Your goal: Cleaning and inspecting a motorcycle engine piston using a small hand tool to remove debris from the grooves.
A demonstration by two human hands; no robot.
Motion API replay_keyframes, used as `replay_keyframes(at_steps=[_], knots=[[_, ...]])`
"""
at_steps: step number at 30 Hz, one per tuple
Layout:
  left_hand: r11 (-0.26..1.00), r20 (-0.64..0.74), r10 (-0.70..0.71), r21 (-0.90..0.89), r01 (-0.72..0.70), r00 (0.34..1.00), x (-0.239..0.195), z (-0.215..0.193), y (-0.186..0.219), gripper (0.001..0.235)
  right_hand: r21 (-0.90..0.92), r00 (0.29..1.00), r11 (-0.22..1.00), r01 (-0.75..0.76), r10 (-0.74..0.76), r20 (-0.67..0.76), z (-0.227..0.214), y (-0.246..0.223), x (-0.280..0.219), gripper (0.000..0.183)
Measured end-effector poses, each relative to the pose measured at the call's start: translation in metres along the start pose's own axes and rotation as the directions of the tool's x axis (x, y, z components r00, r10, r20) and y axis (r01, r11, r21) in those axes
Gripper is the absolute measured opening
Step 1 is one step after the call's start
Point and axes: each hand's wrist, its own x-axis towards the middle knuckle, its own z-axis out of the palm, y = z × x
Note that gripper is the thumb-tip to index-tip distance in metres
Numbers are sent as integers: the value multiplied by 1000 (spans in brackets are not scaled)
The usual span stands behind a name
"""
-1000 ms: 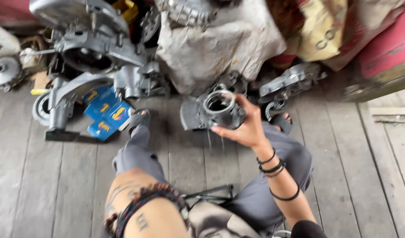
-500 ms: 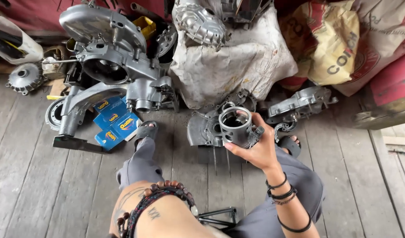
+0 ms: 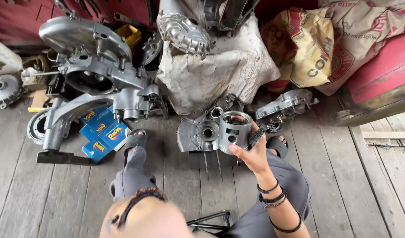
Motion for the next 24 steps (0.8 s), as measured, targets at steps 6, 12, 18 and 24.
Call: replay_keyframes(at_steps=[6, 12, 18, 24], knots=[[989, 126, 106, 85, -118, 986, -55, 39, -182, 55, 89, 993, 995, -55, 46, 106, 8, -13, 5, 81], [594, 568, -269, -538, 598, 778, -117, 89, -303, 83, 48, 997, 997, -68, 65, 50, 27, -27, 42, 48], [-75, 726, -369, -645, 760, 580, -141, 100, -335, 93, -518, 986, 851, -81, 143, 81, 10, -20, 46, 64], [-21, 584, -758, -466, 885, 290, -106, 92, -271, 87, -568, 996, 821, -61, 15, -85, -30, 16, 25, 98]])
